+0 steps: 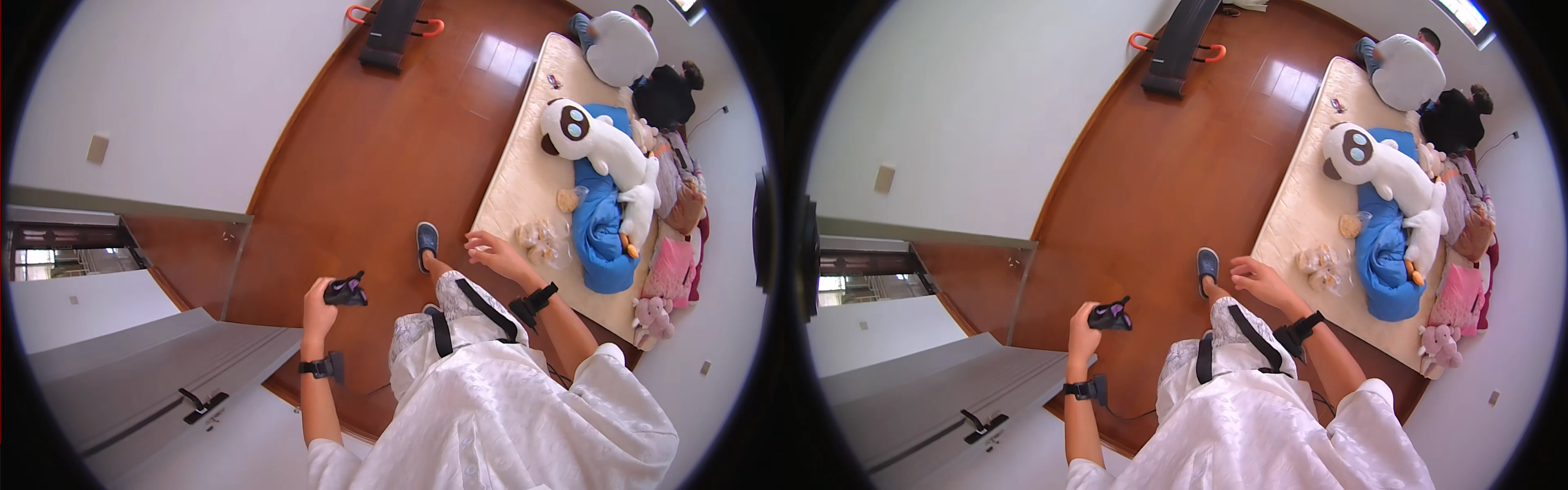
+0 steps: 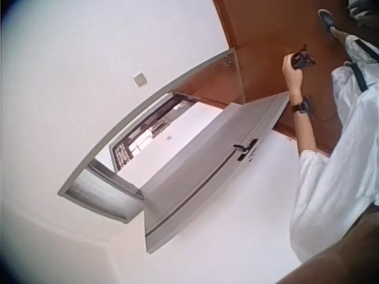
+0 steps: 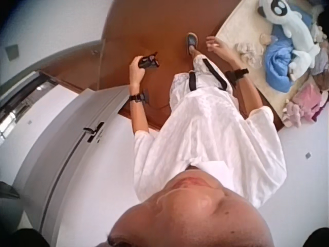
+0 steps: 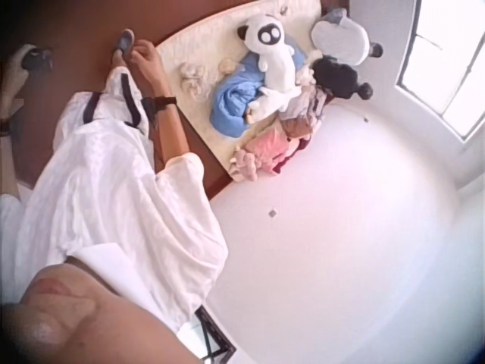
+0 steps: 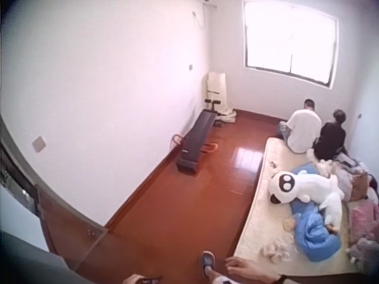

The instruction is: The person is seen cleaning the floor with the help of the cloth and then washing the cloth and then cleaning the chair using the cloth

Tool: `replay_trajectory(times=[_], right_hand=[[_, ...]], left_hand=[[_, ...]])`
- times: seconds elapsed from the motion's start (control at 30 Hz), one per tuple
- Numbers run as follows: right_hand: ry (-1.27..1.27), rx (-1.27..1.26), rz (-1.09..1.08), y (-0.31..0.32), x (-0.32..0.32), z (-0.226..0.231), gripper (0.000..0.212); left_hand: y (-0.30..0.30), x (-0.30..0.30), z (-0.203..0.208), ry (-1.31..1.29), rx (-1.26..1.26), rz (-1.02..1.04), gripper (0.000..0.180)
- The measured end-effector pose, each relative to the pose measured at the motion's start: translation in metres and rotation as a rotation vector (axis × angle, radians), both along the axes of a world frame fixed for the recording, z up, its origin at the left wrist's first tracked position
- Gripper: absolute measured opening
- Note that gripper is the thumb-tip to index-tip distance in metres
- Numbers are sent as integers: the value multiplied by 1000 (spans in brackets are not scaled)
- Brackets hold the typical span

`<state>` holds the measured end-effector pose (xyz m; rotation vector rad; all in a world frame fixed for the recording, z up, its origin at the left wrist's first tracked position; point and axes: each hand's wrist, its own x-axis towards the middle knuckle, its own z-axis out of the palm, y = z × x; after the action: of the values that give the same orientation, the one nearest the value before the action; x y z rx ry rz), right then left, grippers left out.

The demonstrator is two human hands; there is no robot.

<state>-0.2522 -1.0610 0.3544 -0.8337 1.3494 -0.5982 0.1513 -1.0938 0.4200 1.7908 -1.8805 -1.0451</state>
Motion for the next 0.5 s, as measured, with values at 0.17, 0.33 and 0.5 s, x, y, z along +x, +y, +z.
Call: replay_trajectory(times=[0.17, 0.33, 0.5], right_hand=[[-257, -140, 262, -151, 53, 49, 51], [-449, -90, 220, -253, 84, 69, 49], [-362, -297, 94, -345, 79, 56, 33]], left_hand=[[-127, -69, 27, 110, -140, -124, 34], [-220, -115, 44, 266, -56, -127, 47], [-310, -122, 31, 782, 203, 52, 52]])
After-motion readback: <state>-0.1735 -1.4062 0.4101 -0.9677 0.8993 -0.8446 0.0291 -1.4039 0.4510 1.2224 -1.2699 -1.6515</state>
